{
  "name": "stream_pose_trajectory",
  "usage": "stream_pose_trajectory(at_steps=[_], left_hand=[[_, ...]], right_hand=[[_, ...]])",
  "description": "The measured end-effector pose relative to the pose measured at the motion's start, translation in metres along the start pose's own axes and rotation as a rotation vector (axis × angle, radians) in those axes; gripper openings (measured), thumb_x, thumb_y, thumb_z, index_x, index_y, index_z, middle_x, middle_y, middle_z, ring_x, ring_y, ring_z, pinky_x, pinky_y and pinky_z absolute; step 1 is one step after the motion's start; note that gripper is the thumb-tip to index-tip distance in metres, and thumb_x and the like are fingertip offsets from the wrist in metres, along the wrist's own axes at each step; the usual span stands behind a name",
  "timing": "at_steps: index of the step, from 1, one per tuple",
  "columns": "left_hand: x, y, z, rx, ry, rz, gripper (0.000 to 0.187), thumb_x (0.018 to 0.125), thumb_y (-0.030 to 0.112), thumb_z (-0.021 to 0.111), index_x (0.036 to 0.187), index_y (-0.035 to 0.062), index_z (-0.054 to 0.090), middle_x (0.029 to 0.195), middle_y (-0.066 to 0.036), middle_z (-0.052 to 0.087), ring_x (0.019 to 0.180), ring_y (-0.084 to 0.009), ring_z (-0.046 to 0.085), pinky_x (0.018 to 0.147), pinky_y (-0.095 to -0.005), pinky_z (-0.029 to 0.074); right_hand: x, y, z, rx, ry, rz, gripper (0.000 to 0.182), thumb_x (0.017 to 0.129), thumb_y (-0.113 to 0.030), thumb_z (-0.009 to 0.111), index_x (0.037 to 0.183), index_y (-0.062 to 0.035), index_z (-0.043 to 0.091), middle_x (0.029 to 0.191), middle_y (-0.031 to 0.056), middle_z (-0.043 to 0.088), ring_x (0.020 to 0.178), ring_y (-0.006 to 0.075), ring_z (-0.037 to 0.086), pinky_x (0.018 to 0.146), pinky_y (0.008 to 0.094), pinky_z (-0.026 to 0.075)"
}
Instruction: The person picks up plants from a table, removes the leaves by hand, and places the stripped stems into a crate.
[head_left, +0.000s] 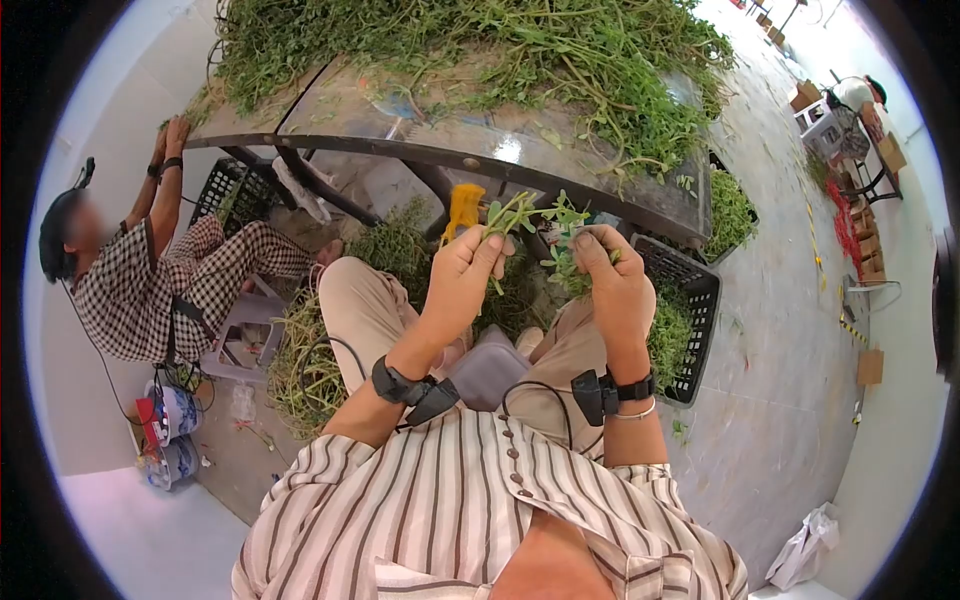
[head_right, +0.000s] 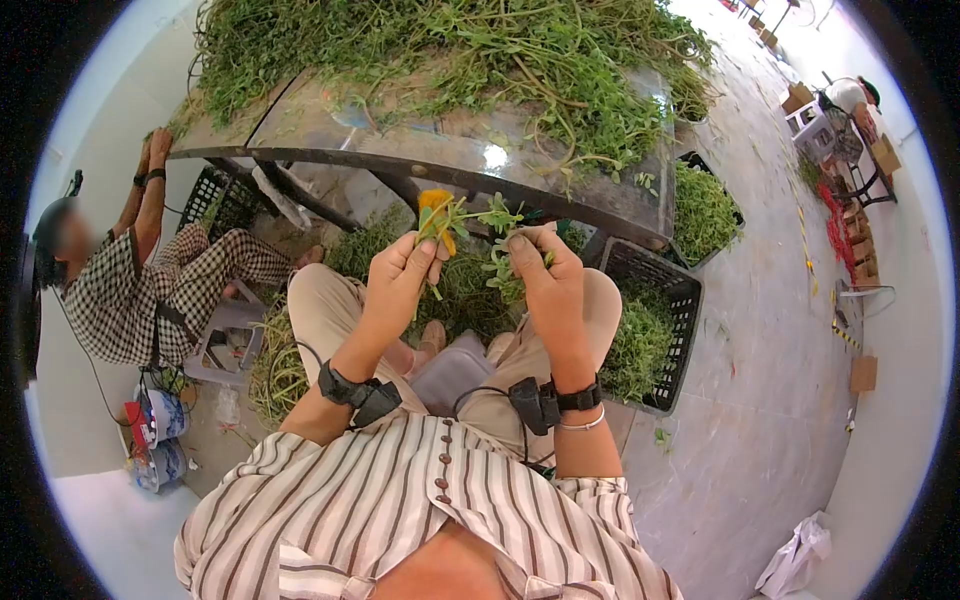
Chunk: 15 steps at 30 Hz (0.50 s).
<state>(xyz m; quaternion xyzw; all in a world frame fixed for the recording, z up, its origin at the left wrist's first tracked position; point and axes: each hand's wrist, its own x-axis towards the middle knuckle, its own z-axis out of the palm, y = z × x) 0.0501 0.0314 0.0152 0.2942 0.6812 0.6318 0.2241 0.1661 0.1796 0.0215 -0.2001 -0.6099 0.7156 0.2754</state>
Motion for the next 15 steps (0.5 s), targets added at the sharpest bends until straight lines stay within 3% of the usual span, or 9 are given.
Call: stream_pose_trajectory(at_steps=[10,12,13,15], left_hand=[[-0.007,-0.007,-0.003,0.047,0.034,0.056,0.027,0.097,0.022,0.047,0.086,0.0009,0.059,0.063,0.001,0.05,0.059,-0.0067,0.042,0.055,-0.0232,0.035],[-0.009,-0.006,-0.004,0.042,0.034,0.054,0.027,0.097,0.022,0.047,0.086,0.0008,0.059,0.063,0.001,0.05,0.059,-0.0067,0.042,0.055,-0.0231,0.035],[-0.009,-0.005,-0.004,0.039,0.039,0.056,0.027,0.097,0.022,0.047,0.086,0.0007,0.059,0.064,0.0,0.05,0.059,-0.0067,0.042,0.055,-0.0231,0.035],[-0.01,-0.001,-0.006,0.037,0.041,0.053,0.026,0.097,0.022,0.047,0.086,0.0007,0.059,0.064,0.0,0.05,0.059,-0.0066,0.042,0.055,-0.0229,0.035]], right_hand=[[-0.008,-0.015,0.007,-0.171,0.063,0.014,0.015,0.089,-0.01,0.057,0.099,-0.0006,0.062,0.083,-0.0026,0.056,0.074,0.005,0.047,0.066,0.0206,0.039],[-0.007,-0.015,-0.009,-0.338,0.184,-0.046,0.014,0.088,-0.01,0.057,0.097,-0.0005,0.062,0.086,-0.0003,0.058,0.079,0.0063,0.05,0.071,0.0216,0.041],[-0.003,-0.015,-0.021,-0.347,0.211,-0.232,0.014,0.089,-0.01,0.056,0.096,-0.0008,0.063,0.087,0.0016,0.059,0.082,0.0083,0.053,0.075,0.0223,0.042],[-0.004,-0.014,-0.052,-0.462,0.385,-0.27,0.014,0.089,-0.01,0.056,0.096,0.0001,0.062,0.085,0.0019,0.06,0.081,0.0093,0.053,0.074,0.0217,0.042]])
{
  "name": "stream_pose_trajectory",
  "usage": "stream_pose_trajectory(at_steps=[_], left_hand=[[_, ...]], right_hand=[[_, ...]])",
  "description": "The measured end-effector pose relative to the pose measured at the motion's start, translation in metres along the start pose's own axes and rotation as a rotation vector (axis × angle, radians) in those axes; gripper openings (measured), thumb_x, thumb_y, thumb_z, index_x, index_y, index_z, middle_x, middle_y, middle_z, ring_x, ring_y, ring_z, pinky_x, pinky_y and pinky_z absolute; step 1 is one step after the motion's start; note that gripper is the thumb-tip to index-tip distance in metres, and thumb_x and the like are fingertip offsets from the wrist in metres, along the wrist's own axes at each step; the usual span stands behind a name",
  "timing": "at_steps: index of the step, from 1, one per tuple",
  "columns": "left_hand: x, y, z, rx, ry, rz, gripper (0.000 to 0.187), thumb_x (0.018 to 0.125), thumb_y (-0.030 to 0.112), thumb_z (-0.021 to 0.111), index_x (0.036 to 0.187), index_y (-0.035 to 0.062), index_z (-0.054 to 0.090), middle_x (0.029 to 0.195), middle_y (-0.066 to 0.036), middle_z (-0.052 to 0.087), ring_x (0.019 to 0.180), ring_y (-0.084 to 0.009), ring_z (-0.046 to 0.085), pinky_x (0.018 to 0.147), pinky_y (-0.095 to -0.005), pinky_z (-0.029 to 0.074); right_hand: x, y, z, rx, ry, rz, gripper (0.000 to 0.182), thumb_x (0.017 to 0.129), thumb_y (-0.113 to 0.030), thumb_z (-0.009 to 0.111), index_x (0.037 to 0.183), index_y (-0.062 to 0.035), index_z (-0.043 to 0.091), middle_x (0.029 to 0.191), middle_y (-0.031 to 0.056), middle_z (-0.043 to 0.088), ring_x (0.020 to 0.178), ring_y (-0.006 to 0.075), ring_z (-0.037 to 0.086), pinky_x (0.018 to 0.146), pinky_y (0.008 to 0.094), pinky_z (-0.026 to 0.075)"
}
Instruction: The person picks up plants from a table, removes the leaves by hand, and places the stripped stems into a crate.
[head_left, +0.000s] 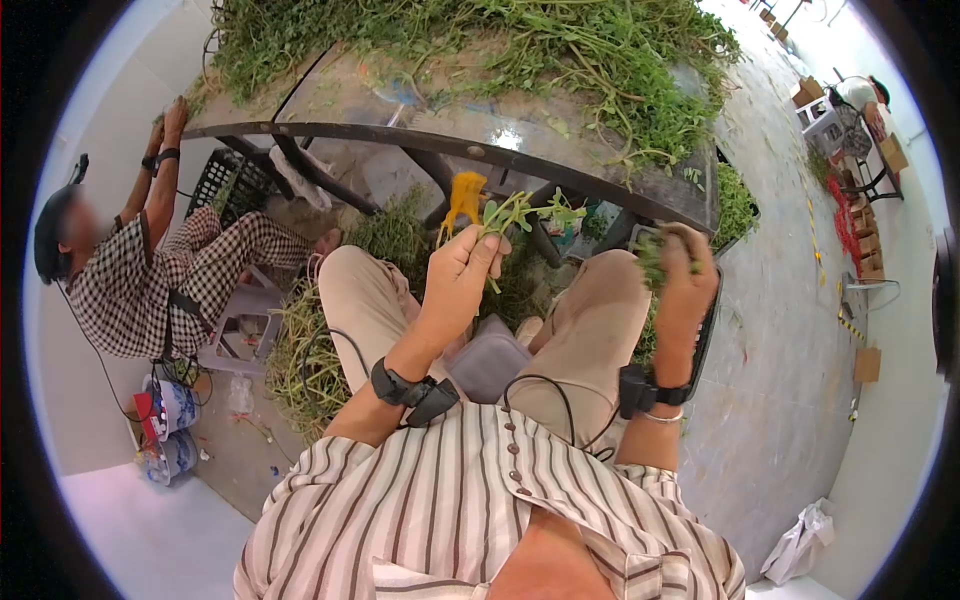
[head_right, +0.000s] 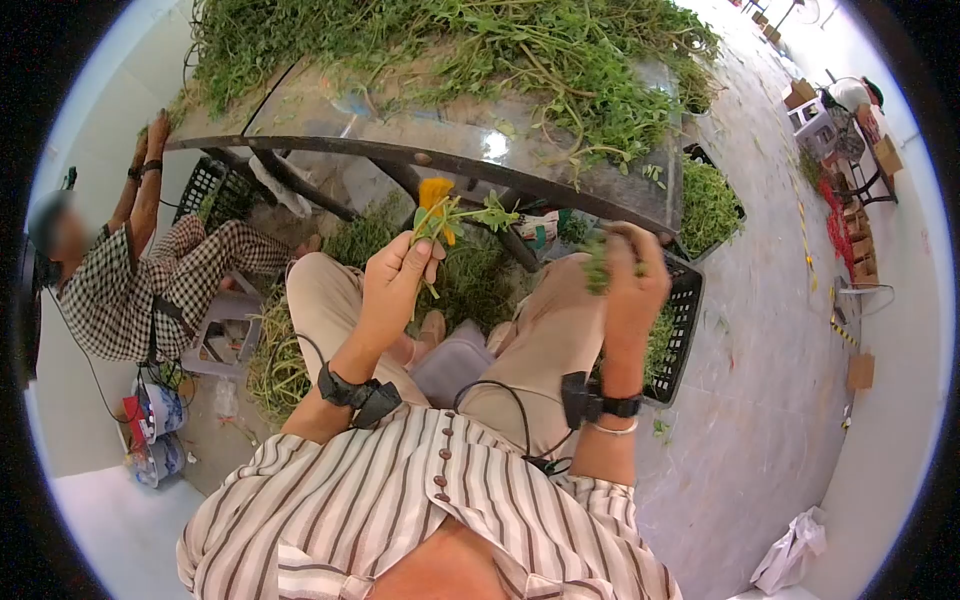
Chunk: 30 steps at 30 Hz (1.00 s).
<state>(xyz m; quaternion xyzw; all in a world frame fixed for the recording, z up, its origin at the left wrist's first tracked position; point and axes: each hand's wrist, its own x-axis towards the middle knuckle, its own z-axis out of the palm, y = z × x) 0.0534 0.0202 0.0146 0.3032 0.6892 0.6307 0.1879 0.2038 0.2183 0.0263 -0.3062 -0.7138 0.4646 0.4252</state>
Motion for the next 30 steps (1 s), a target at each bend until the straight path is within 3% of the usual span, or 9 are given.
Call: stream_pose_trajectory(at_steps=[4,6,9,11,13,14,18,24,30], left_hand=[[0.0,-0.002,-0.001,-0.03,-0.008,-0.058,0.026,0.097,0.022,0.048,0.087,0.0013,0.059,0.064,0.001,0.049,0.059,-0.0064,0.042,0.055,-0.0225,0.035],[-0.001,-0.008,0.003,-0.04,-0.018,-0.05,0.026,0.097,0.022,0.047,0.086,0.0012,0.059,0.064,0.001,0.049,0.06,-0.0063,0.042,0.055,-0.0224,0.035],[0.0,-0.007,0.008,-0.039,-0.014,-0.037,0.026,0.097,0.021,0.047,0.086,0.0009,0.059,0.064,0.0,0.05,0.06,-0.0063,0.043,0.055,-0.0226,0.035],[-0.004,-0.005,0.01,-0.025,-0.024,-0.044,0.026,0.097,0.021,0.047,0.086,0.0006,0.059,0.063,0.0,0.05,0.06,-0.0064,0.043,0.055,-0.0228,0.035],[-0.004,-0.002,0.014,-0.008,-0.07,-0.087,0.026,0.097,0.022,0.047,0.086,0.0016,0.059,0.066,0.001,0.05,0.063,-0.0069,0.044,0.059,-0.0219,0.036],[-0.003,-0.001,0.016,-0.005,-0.082,-0.079,0.026,0.097,0.022,0.047,0.086,0.0016,0.059,0.066,0.001,0.05,0.063,-0.0069,0.044,0.059,-0.0219,0.036],[-0.007,0.001,0.023,0.036,-0.118,-0.071,0.023,0.096,0.018,0.047,0.085,0.0004,0.058,0.065,0.0,0.05,0.062,-0.0072,0.044,0.058,-0.0227,0.036],[-0.013,0.006,0.014,0.091,-0.118,-0.06,0.022,0.095,0.016,0.047,0.085,-0.0001,0.058,0.065,-0.001,0.05,0.061,-0.0073,0.044,0.056,-0.023,0.037],[-0.014,-0.004,0.003,0.134,-0.075,-0.041,0.022,0.095,0.019,0.047,0.09,0.0011,0.059,0.064,-0.005,0.052,0.056,-0.011,0.047,0.054,-0.026,0.039]], right_hand=[[0.003,0.068,-0.059,-0.13,0.117,0.168,0.019,0.088,-0.011,0.056,0.102,0.0009,0.061,0.095,0.0073,0.062,0.087,0.0169,0.057,0.079,0.0271,0.044],[-0.003,0.105,-0.077,-0.781,-0.039,0.021,0.026,0.087,-0.012,0.058,0.109,0.0012,0.058,0.108,0.0149,0.059,0.098,0.0278,0.056,0.086,0.0354,0.044],[-0.013,0.113,-0.089,-0.798,-0.023,-0.009,0.034,0.086,-0.014,0.058,0.117,0.0005,0.055,0.119,0.0201,0.053,0.108,0.0354,0.051,0.091,0.0416,0.041],[-0.01,0.09,-0.079,-0.699,0.018,-0.014,0.031,0.086,-0.012,0.059,0.114,0.0012,0.057,0.111,0.0181,0.058,0.102,0.0316,0.056,0.089,0.0377,0.043],[-0.01,0.035,-0.05,-0.233,0.035,0.117,0.026,0.087,-0.009,0.058,0.111,0.0011,0.059,0.102,0.0158,0.061,0.092,0.0271,0.059,0.083,0.0328,0.046],[-0.009,0.025,-0.039,-0.295,0.008,-0.085,0.024,0.085,-0.007,0.058,0.108,0.0005,0.061,0.095,0.0138,0.062,0.083,0.0223,0.06,0.077,0.0288,0.047],[-0.016,-0.018,0.005,-0.189,-0.189,-0.307,0.027,0.08,0.0,0.061,0.107,-0.0016,0.062,0.095,0.0123,0.061,0.08,0.0226,0.06,0.071,0.0303,0.048],[-0.023,-0.016,0.035,-0.153,-0.353,-0.322,0.018,0.077,0.0,0.063,0.094,-0.0009,0.064,0.091,0.0126,0.06,0.073,0.0282,0.059,0.065,0.0328,0.047],[-0.015,-0.018,0.042,-0.203,-0.331,-0.288,0.01,0.083,-0.004,0.06,0.091,0.0005,0.063,0.083,0.0128,0.06,0.067,0.0264,0.058,0.059,0.0315,0.046]])
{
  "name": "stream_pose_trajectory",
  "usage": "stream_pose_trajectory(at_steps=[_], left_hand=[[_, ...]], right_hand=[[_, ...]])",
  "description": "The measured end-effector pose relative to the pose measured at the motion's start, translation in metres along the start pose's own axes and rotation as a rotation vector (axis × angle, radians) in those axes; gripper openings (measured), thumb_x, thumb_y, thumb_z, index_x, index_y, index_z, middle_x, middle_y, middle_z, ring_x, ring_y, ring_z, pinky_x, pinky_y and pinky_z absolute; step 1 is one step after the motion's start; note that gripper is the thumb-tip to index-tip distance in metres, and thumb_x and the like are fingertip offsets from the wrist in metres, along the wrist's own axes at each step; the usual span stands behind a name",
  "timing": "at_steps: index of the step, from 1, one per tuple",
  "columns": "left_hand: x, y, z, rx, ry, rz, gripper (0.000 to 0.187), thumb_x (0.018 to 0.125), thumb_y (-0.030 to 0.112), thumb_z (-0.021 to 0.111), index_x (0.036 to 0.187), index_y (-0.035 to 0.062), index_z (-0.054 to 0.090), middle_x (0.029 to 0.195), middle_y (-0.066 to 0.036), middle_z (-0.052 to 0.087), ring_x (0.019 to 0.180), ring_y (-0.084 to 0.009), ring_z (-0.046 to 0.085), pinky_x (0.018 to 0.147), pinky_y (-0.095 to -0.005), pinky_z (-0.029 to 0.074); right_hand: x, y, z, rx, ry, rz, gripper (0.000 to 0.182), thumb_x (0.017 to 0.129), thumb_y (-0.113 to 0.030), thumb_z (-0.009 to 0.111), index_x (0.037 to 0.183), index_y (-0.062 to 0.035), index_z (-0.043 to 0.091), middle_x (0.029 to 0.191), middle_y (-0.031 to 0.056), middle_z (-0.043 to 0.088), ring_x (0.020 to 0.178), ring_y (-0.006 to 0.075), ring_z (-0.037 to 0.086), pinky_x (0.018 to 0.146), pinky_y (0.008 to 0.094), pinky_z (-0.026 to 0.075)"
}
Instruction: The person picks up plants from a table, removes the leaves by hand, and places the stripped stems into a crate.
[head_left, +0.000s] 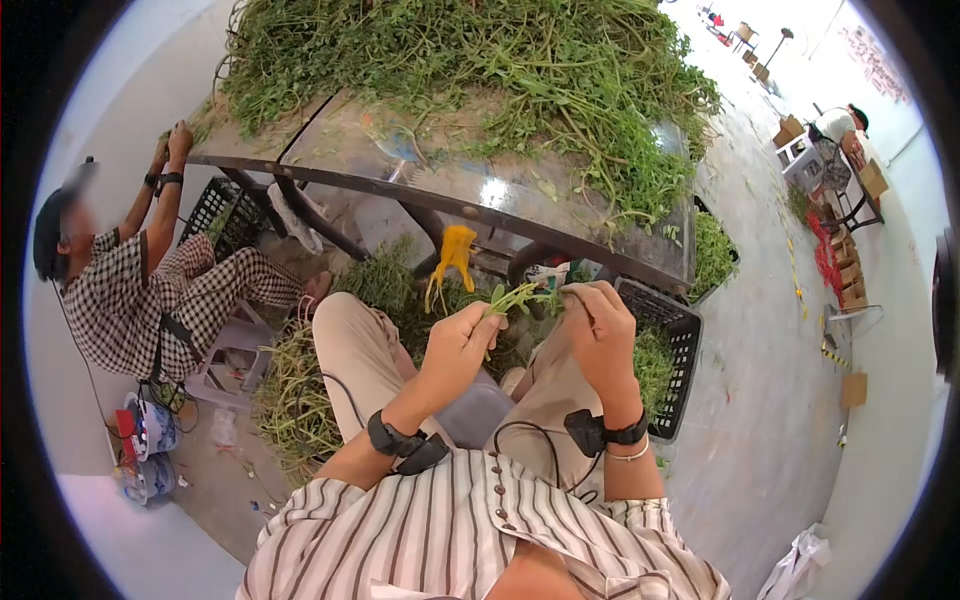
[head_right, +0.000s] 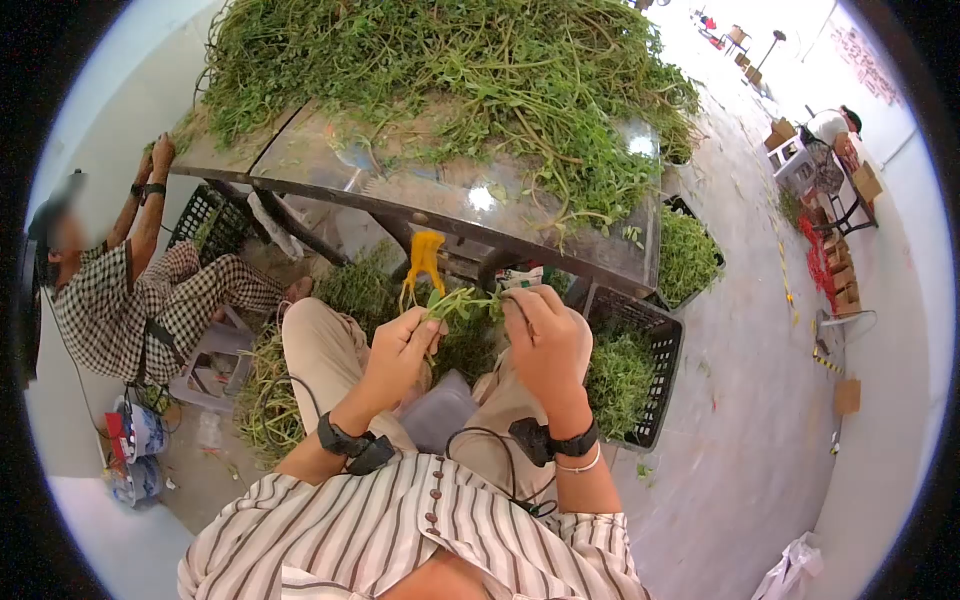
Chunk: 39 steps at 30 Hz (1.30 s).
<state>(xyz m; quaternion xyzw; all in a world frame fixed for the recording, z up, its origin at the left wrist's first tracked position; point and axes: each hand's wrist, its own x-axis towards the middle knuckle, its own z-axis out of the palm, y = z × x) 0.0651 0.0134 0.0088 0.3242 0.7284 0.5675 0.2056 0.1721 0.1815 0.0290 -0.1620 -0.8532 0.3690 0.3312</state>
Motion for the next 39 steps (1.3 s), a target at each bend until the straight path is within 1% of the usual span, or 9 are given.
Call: stream_pose_trajectory(at_steps=[9,11,12,13,15,21,23,29,39], left_hand=[[0.034,0.021,-0.016,0.115,0.017,0.074,0.02,0.094,0.016,0.049,0.088,0.0,0.058,0.066,-0.005,0.053,0.059,-0.0118,0.048,0.057,-0.027,0.041],[0.049,0.028,-0.019,0.246,0.025,0.18,0.019,0.093,0.016,0.049,0.089,-0.0001,0.058,0.066,-0.008,0.053,0.059,-0.0156,0.049,0.056,-0.0291,0.041],[0.057,0.042,-0.022,0.291,-0.004,0.182,0.016,0.09,0.016,0.051,0.091,0.0031,0.059,0.071,-0.016,0.056,0.065,-0.0334,0.055,0.057,-0.0373,0.043],[0.067,0.047,-0.021,0.294,0.002,0.182,0.016,0.09,0.016,0.051,0.091,0.0031,0.059,0.071,-0.016,0.056,0.065,-0.0334,0.055,0.057,-0.0373,0.043],[0.088,0.055,-0.015,0.289,0.079,0.521,0.015,0.09,0.014,0.051,0.087,-0.0001,0.056,0.07,-0.016,0.051,0.06,-0.0325,0.049,0.056,-0.0365,0.04],[0.197,0.097,0.006,0.482,-0.006,0.621,0.021,0.089,0.018,0.055,0.102,0.0006,0.058,0.086,-0.02,0.058,0.076,-0.0372,0.056,0.065,-0.0403,0.045],[0.226,0.098,0.021,0.498,0.214,0.789,0.03,0.088,0.021,0.057,0.111,0.0025,0.059,0.103,-0.017,0.06,0.09,-0.0359,0.058,0.076,-0.0417,0.047],[0.241,0.077,-0.01,0.626,-0.023,0.596,0.034,0.086,0.025,0.058,0.112,0.0034,0.059,0.108,-0.013,0.06,0.096,-0.0343,0.057,0.081,-0.042,0.047],[0.235,0.027,-0.087,0.601,0.083,0.343,0.032,0.085,0.018,0.059,0.112,0.0022,0.057,0.106,-0.014,0.057,0.094,-0.0314,0.057,0.081,-0.0404,0.046]], right_hand=[[0.078,0.061,-0.014,-0.181,0.144,-0.135,0.015,0.086,-0.011,0.056,0.078,0.0009,0.056,0.069,0.0139,0.049,0.06,0.0304,0.048,0.055,0.0345,0.041],[0.086,0.072,-0.006,-0.265,0.114,-0.118,0.017,0.087,-0.012,0.055,0.079,0.0021,0.055,0.069,0.0148,0.048,0.061,0.0302,0.048,0.056,0.0345,0.04],[0.086,0.074,-0.002,-0.277,0.165,-0.14,0.019,0.086,-0.013,0.056,0.074,0.0001,0.051,0.069,0.0138,0.048,0.059,0.0315,0.047,0.054,0.0354,0.039],[0.086,0.076,0.0,-0.291,0.215,-0.159,0.022,0.086,-0.014,0.057,0.069,-0.002,0.048,0.068,0.0128,0.049,0.058,0.0328,0.046,0.052,0.0363,0.039],[0.085,0.077,0.001,-0.307,0.242,-0.165,0.022,0.085,-0.013,0.057,0.069,-0.0024,0.048,0.068,0.0124,0.048,0.057,0.0324,0.046,0.051,0.0361,0.039],[0.084,0.074,0.003,-0.348,0.304,-0.187,0.019,0.085,-0.012,0.057,0.07,-0.0032,0.05,0.068,0.0104,0.051,0.056,0.0286,0.047,0.05,0.0324,0.041],[0.082,0.075,0.002,-0.338,0.313,-0.193,0.018,0.085,-0.012,0.057,0.071,-0.0032,0.051,0.069,0.0102,0.052,0.056,0.0279,0.048,0.051,0.0314,0.041],[0.081,0.076,0.002,-0.348,0.27,-0.165,0.014,0.085,-0.012,0.058,0.074,-0.0033,0.055,0.073,0.0103,0.056,0.06,0.0289,0.053,0.053,0.0336,0.044],[0.079,0.071,0.002,-0.413,0.282,-0.163,0.012,0.08,-0.011,0.061,0.073,-0.0041,0.055,0.072,0.0091,0.055,0.062,0.028,0.055,0.052,0.0336,0.043]])
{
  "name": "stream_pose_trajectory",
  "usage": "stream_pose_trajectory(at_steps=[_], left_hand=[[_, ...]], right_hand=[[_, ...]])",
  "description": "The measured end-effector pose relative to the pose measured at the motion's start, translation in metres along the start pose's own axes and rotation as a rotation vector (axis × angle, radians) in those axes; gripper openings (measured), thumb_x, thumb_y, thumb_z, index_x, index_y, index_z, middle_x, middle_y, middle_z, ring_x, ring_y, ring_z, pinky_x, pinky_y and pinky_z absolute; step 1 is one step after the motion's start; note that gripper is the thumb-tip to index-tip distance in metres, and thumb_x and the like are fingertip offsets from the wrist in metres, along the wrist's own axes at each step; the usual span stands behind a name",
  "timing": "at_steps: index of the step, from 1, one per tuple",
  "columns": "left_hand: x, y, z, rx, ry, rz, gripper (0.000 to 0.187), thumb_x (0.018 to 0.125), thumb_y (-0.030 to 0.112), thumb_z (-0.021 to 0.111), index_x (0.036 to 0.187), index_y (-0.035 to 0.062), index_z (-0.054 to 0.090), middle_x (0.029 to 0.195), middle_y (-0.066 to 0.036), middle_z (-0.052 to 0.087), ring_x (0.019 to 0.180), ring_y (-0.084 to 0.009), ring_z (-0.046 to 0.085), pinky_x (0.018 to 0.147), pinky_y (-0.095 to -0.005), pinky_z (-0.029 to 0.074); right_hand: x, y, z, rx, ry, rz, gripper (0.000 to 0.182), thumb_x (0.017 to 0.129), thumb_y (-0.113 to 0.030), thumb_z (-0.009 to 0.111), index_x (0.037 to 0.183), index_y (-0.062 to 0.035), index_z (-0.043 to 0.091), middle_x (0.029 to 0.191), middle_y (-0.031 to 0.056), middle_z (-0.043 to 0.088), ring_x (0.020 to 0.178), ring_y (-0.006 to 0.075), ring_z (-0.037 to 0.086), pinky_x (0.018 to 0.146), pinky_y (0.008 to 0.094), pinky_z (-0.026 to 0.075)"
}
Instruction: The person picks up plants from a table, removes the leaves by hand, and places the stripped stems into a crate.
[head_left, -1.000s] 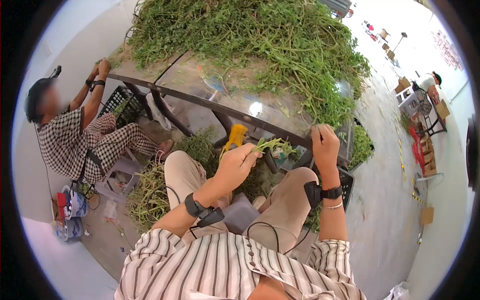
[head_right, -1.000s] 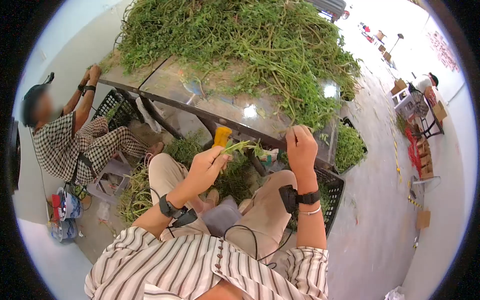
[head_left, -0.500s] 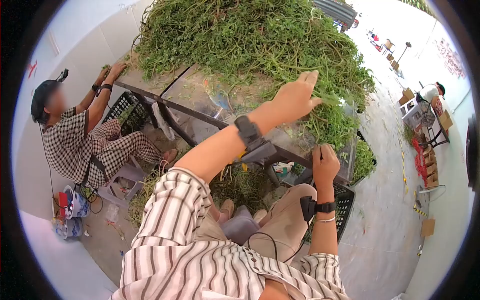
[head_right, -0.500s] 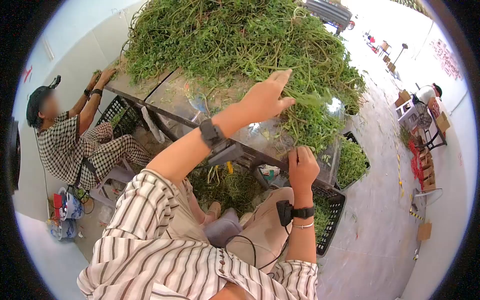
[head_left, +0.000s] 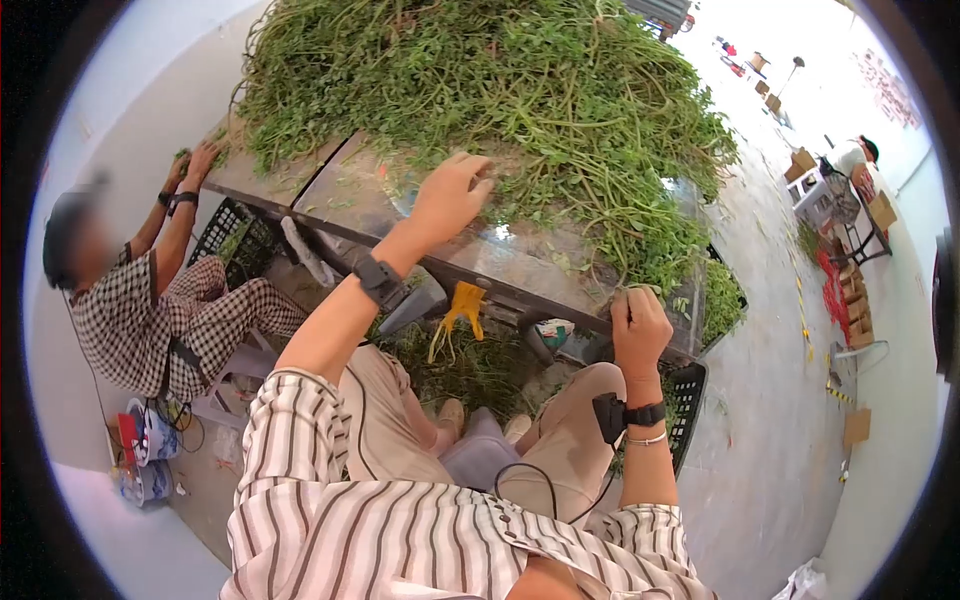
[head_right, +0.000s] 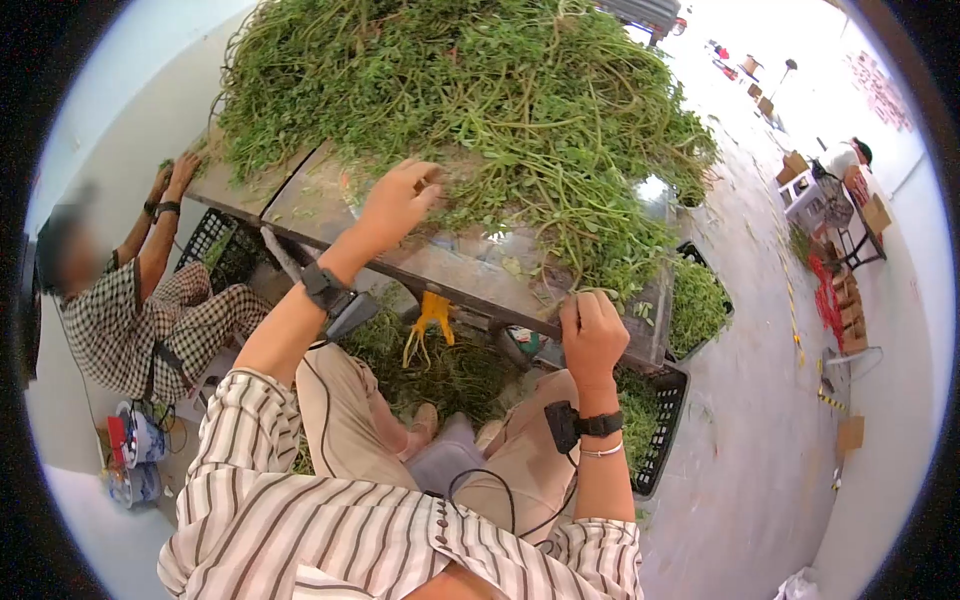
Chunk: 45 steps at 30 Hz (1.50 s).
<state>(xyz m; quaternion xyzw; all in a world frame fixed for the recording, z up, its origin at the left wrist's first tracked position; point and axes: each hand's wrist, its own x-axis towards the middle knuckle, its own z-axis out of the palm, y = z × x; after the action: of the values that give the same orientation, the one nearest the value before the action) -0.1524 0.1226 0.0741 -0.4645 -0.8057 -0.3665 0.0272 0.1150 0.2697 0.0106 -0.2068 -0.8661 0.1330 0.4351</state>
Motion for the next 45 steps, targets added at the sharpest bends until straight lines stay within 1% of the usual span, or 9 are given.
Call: stream_pose_trajectory(at_steps=[2,4,10,12,14,20,22,34,45], left_hand=[[0.003,0.008,0.004,-0.048,0.001,-0.009,0.034,0.084,0.016,0.06,0.115,0.002,0.056,0.11,-0.013,0.055,0.098,-0.0313,0.055,0.084,-0.0405,0.046],[0.006,0.02,0.013,0.096,0.194,0.269,0.037,0.084,0.013,0.062,0.118,0.0019,0.054,0.119,-0.012,0.052,0.107,-0.0318,0.051,0.089,-0.0405,0.043],[0.042,0.063,0.035,0.097,0.247,0.509,0.035,0.082,0.009,0.063,0.116,0.0025,0.056,0.115,-0.012,0.055,0.109,-0.031,0.049,0.091,-0.0403,0.042],[0.046,0.074,0.047,0.061,0.233,0.545,0.032,0.083,0.01,0.062,0.114,0.0023,0.057,0.112,-0.012,0.057,0.108,-0.0304,0.049,0.09,-0.0402,0.043],[0.049,0.086,0.06,0.033,-0.006,0.504,0.03,0.084,0.013,0.062,0.113,0.0023,0.058,0.111,-0.012,0.058,0.107,-0.0297,0.05,0.088,-0.0397,0.044],[0.051,0.095,0.112,0.054,-0.011,0.569,0.035,0.082,0.019,0.066,0.113,0.004,0.059,0.11,-0.011,0.056,0.099,-0.0304,0.053,0.085,-0.0407,0.046],[0.054,0.094,0.119,0.098,-0.119,0.436,0.035,0.082,0.018,0.066,0.113,0.0051,0.059,0.107,-0.011,0.054,0.098,-0.0299,0.054,0.082,-0.04,0.047],[0.003,0.072,0.087,-0.067,0.077,0.435,0.015,0.082,0.009,0.063,0.095,0.0015,0.065,0.084,-0.01,0.058,0.079,-0.0286,0.057,0.068,-0.0371,0.047],[-0.05,0.057,0.034,-0.423,0.092,-0.009,0.018,0.086,0.005,0.058,0.099,-0.0071,0.059,0.081,-0.007,0.051,0.07,-0.0172,0.047,0.066,-0.0297,0.039]], right_hand=[[0.0,0.0,0.001,-0.014,0.011,-0.003,0.012,0.079,-0.011,0.062,0.072,-0.0043,0.054,0.07,0.0089,0.054,0.061,0.0278,0.054,0.052,0.034,0.043],[-0.001,0.002,0.003,-0.004,0.02,-0.004,0.014,0.078,-0.01,0.062,0.07,-0.0044,0.052,0.068,0.0088,0.052,0.06,0.0277,0.053,0.051,0.0344,0.043],[-0.001,0.003,0.004,0.02,0.036,-0.016,0.015,0.077,-0.008,0.063,0.069,-0.0045,0.05,0.066,0.0087,0.049,0.058,0.0273,0.051,0.05,0.0338,0.042],[-0.001,0.003,0.003,0.025,0.037,-0.032,0.016,0.077,-0.009,0.063,0.068,-0.0046,0.05,0.065,0.0086,0.048,0.058,0.0267,0.051,0.049,0.034,0.041],[-0.002,0.005,0.005,0.024,0.046,-0.021,0.016,0.077,-0.008,0.063,0.068,-0.0047,0.05,0.064,0.0085,0.047,0.057,0.0261,0.05,0.049,0.0339,0.041],[-0.001,0.002,0.004,0.042,0.076,-0.038,0.016,0.077,-0.008,0.063,0.068,-0.0054,0.05,0.063,0.0082,0.045,0.055,0.0253,0.049,0.048,0.0334,0.04],[-0.001,0.003,0.003,0.049,0.042,-0.032,0.017,0.077,-0.008,0.063,0.067,-0.0054,0.049,0.063,0.0081,0.045,0.055,0.0252,0.049,0.048,0.0333,0.04],[-0.002,0.007,0.006,0.005,0.056,-0.058,0.014,0.079,-0.01,0.062,0.07,-0.0052,0.053,0.067,0.0076,0.052,0.058,0.0248,0.053,0.05,0.032,0.043],[0.0,0.005,0.006,0.006,0.051,-0.058,0.014,0.079,-0.012,0.062,0.071,-0.0047,0.054,0.07,0.0072,0.054,0.061,0.0268,0.054,0.052,0.0339,0.044]])
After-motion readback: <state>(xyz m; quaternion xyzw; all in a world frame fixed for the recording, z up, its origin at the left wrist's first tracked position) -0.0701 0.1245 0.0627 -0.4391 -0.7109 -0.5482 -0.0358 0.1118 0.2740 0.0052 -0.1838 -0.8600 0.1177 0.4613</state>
